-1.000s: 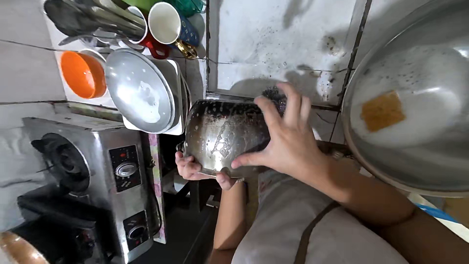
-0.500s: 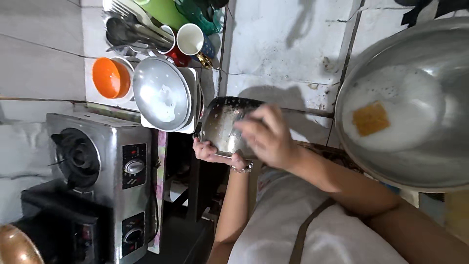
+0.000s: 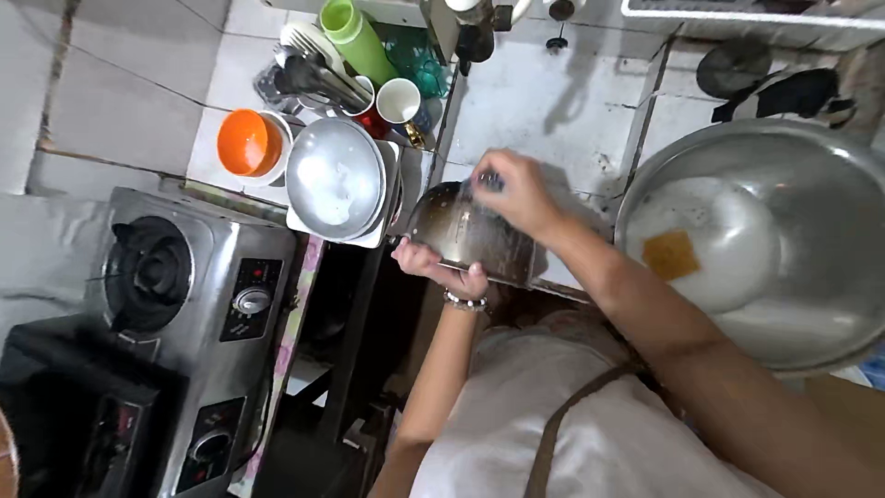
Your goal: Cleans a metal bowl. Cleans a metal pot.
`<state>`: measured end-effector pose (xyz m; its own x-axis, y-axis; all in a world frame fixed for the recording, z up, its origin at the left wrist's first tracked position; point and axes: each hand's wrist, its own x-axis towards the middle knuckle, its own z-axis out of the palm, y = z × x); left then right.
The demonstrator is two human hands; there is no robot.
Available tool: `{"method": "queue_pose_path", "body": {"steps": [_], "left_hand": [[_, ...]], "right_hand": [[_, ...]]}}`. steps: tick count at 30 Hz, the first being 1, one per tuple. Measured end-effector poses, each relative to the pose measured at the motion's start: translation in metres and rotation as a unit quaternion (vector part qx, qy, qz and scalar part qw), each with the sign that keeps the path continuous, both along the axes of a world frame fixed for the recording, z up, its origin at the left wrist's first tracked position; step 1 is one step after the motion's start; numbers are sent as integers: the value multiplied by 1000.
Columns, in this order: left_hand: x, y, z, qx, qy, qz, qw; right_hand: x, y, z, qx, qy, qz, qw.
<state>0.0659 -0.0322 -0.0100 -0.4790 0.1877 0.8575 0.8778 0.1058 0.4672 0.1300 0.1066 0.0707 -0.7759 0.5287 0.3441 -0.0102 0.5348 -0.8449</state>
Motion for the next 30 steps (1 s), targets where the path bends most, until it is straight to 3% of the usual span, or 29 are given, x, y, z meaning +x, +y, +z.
{"method": "queue_pose_path", "body": {"steps": [2, 6, 10, 15, 21, 26, 30], "left_hand": [[2, 5, -1, 11, 8, 1, 1000], [5, 8, 0, 15, 7, -21, 1000], [16, 8, 2, 27, 32, -12, 999], [25, 16, 0, 47, 15, -40, 998], [31, 13, -10, 41, 28, -70, 996], [44, 8, -17, 18, 31, -100, 994], [50, 3, -7, -8, 34, -109, 993]], "right_hand": [[1, -1, 11, 14, -31, 0, 999], [8, -26, 24, 12, -16, 115, 993], [6, 21, 13, 39, -126, 15, 991], [22, -28, 20, 49, -2, 100, 994], [43, 66, 6, 89, -191, -75, 975], [76, 49, 11, 67, -250, 3, 966], [81, 43, 10, 9, -371, -6, 928]]}}
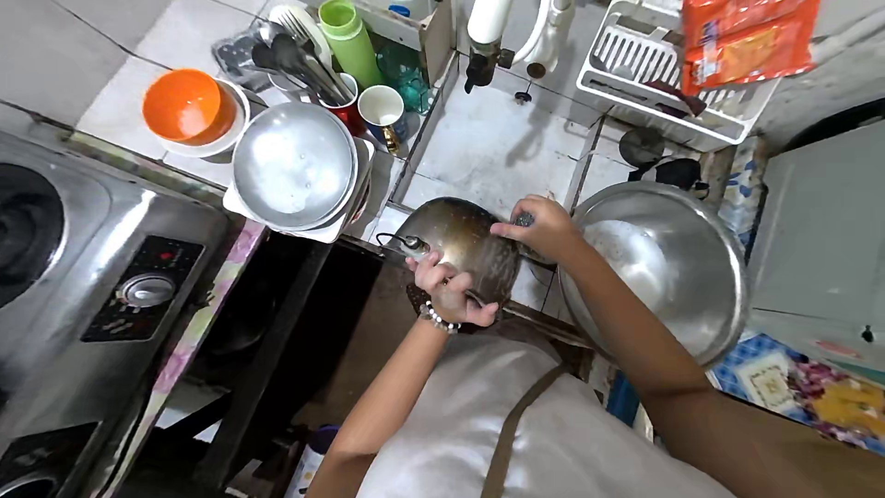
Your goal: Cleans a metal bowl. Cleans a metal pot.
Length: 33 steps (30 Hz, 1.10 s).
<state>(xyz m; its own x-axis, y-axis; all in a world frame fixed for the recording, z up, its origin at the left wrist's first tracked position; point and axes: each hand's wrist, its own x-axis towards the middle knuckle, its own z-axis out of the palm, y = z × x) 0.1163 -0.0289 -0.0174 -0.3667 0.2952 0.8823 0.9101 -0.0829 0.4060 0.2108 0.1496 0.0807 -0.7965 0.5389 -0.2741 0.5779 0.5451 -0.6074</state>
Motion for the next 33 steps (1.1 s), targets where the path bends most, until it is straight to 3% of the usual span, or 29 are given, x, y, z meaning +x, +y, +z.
{"method": "queue_pose_path", "body": {"steps": [3, 5, 8, 13, 17, 21, 23, 26, 28, 33], "left_hand": [[-1, -7, 16, -40, -17, -6, 999], [-9, -10, 27, -56, -30, -18, 998], [-25, -6, 32, -10, -65, -81, 994], [-42, 4, 32, 63, -230, -155, 959], [-32, 0, 48, 3, -399, -90, 912], [-21, -11, 86, -107, -577, -39, 809], [-21, -14, 97, -90, -637, -49, 764], [-20, -10, 110, -47, -694, -32, 718], [-20, -8, 111, -60, -704, -9, 708], [-23, 6, 111, -68, -694, 80, 712]], "right_hand": [[4, -12, 8, 13, -84, -4, 996], [7, -16, 9, 27, -87, -3, 996], [10, -25, 8, 69, -55, 4, 996], [13, -39, 14, 68, -33, 15, 997], [15, -43, 9, 67, 12, 18, 998], [19, -47, 4, 64, 64, 12, 996], [21, -46, 9, 43, 26, 62, 997], [15, -49, 25, -14, -132, 178, 975], [9, -53, 30, -19, -178, 214, 960], [-7, -62, 48, 29, -179, 267, 947]]}}
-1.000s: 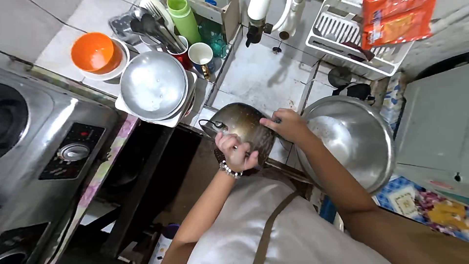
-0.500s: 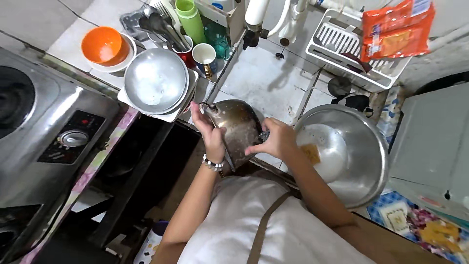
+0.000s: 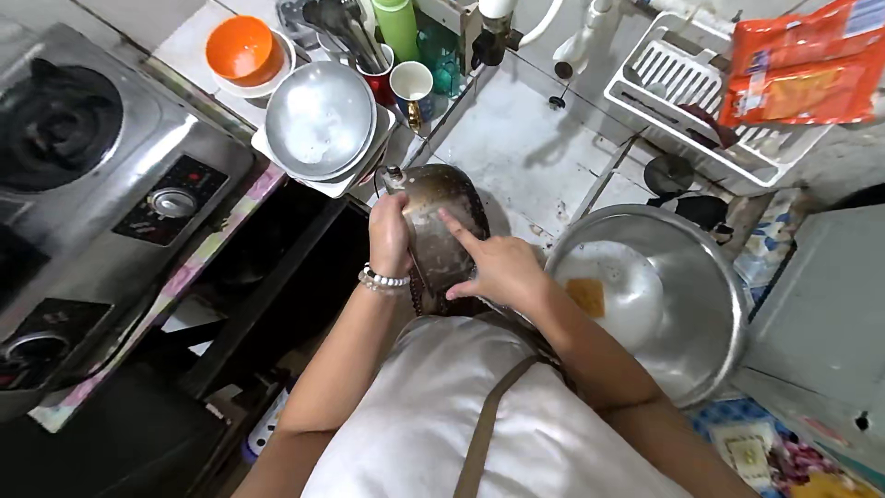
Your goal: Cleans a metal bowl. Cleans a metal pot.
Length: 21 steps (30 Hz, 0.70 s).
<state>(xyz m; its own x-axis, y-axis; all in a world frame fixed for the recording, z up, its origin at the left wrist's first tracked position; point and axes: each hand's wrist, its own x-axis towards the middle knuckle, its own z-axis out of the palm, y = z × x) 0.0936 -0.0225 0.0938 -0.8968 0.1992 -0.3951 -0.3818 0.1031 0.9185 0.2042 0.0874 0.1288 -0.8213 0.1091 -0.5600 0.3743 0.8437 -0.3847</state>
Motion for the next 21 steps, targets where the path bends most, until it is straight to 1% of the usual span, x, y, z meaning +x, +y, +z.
{"method": "queue_pose_path", "body": {"steps": [4, 7, 10, 11, 12, 13, 14, 15, 16, 17, 18, 19, 21], "left_hand": [[-3, 5, -1, -5, 10, 21, 1000], [-4, 0, -3, 21, 6, 33, 999], [2, -12, -3, 34, 0, 8, 999], [4, -14, -4, 41, 4, 3, 999], [6, -14, -6, 45, 13, 2, 999], [8, -13, -9, 41, 28, 3, 999], [12, -12, -12, 30, 46, 10, 998], [15, -10, -16, 13, 71, 17, 997], [19, -8, -20, 9, 102, 25, 994], [24, -6, -25, 8, 136, 33, 990], [29, -4, -30, 19, 166, 42, 985], [34, -3, -34, 32, 192, 48, 980], [44, -2, -41, 67, 241, 48, 967]], "right_hand": [[-15, -16, 13, 1, -18, 76, 997], [-8, -16, 4, -22, -33, 130, 991], [12, 4, -7, -49, -35, 183, 981], [24, 14, -8, -46, -4, 201, 978], [40, 26, -15, -34, 92, 203, 974], [59, 39, -33, -8, 270, 173, 947], [72, 54, -47, 24, 405, 114, 907], [84, 70, -52, 53, 474, 32, 878], [100, 87, -52, 70, 497, -64, 862], [117, 102, -50, 88, 494, -161, 850], [134, 115, -50, 110, 466, -253, 841], [152, 124, -50, 128, 413, -337, 836], [182, 138, -61, 130, 275, -465, 831]]}}
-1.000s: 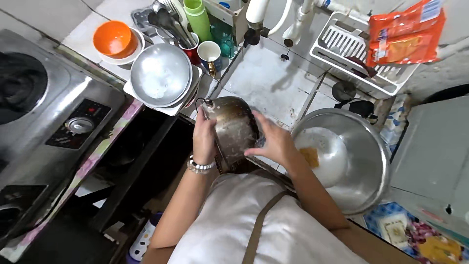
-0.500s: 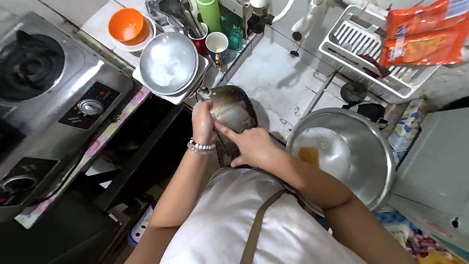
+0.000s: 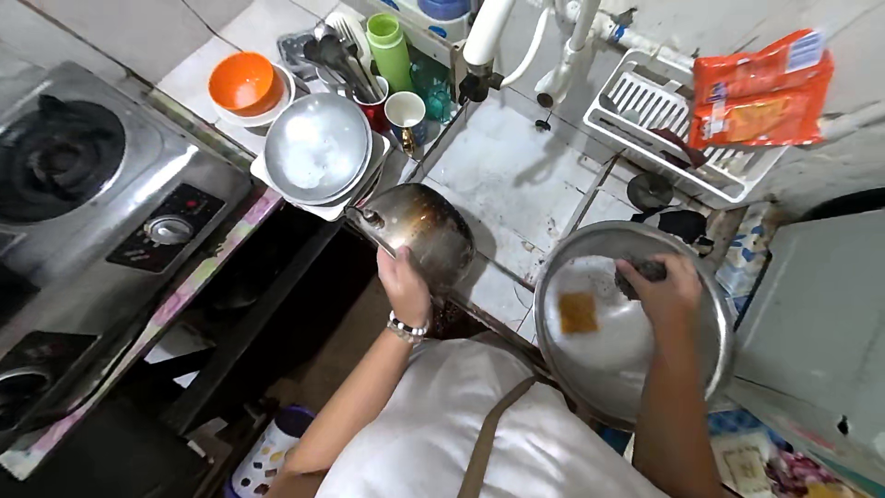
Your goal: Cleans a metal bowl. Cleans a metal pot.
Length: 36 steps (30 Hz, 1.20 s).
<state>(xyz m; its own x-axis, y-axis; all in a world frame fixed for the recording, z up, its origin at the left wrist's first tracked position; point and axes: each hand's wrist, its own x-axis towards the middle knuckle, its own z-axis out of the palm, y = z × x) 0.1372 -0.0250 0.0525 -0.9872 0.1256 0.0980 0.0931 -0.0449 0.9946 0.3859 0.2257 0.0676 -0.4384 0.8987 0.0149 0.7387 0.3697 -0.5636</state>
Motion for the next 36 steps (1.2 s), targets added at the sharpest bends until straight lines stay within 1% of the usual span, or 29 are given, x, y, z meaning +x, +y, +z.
{"method": "queue_pose_path", "body": {"steps": [1, 3, 6, 8, 9, 11, 12, 14, 16, 17, 18, 21, 22, 23, 25, 27, 28, 30, 33, 34, 36], "left_hand": [[3, 0, -3, 14, 22, -2, 1000], [7, 1, -10, 35, 50, -12, 998], [14, 2, -24, 39, 81, -42, 995], [20, 3, -32, 22, 121, -61, 991], [22, 3, -35, 14, 140, -66, 988], [27, 4, -43, 7, 169, -72, 983], [29, 3, -47, 8, 184, -74, 980], [30, 2, -54, 9, 205, -82, 975], [32, -2, -59, 16, 211, -91, 973], [32, -4, -61, 20, 209, -97, 973], [33, -5, -62, 22, 206, -103, 973], [39, -9, -63, 12, 207, -116, 971], [42, -9, -65, 10, 208, -120, 971], [44, -10, -66, 9, 206, -122, 971], [45, -12, -68, 2, 204, -102, 974], [34, -17, -72, 8, 217, -69, 974], [19, -22, -71, 9, 243, -57, 968], [-17, -38, -64, -23, 315, -46, 948], [-75, -58, -54, -127, 390, -68, 909], [-93, -58, -54, -133, 409, -77, 899], [-117, -50, -53, -106, 439, -108, 885]], "right_hand": [[11, 5, -10, -46, -42, -41, 997], [23, 8, -36, -90, -102, -81, 987], [18, 4, -63, -131, -225, -84, 962], [6, -1, -70, -156, -272, -72, 947], [3, -2, -72, -173, -259, -58, 949], [2, -2, -71, -204, -189, -27, 960], [-1, -5, -66, -197, -156, -17, 968], [-13, -15, -54, -112, -56, -8, 992], [-38, -29, -42, -1, 60, 12, 998], [-56, -35, -34, 29, 106, 27, 994], [-78, -43, -27, 35, 149, 47, 987], [-152, -73, -11, 4, 275, 157, 949], [-175, -84, -6, -8, 297, 198, 934], [-195, -94, -2, -19, 301, 242, 922], [-225, -105, 4, -40, 263, 321, 909], [-241, -107, 4, -36, 243, 366, 898], [-243, -107, 2, -33, 249, 379, 891], [-244, -107, -3, -16, 276, 398, 875], [-241, -109, -8, -20, 294, 412, 862], [-240, -109, -9, -23, 300, 418, 857], [-239, -108, -12, -24, 305, 429, 850]]}}
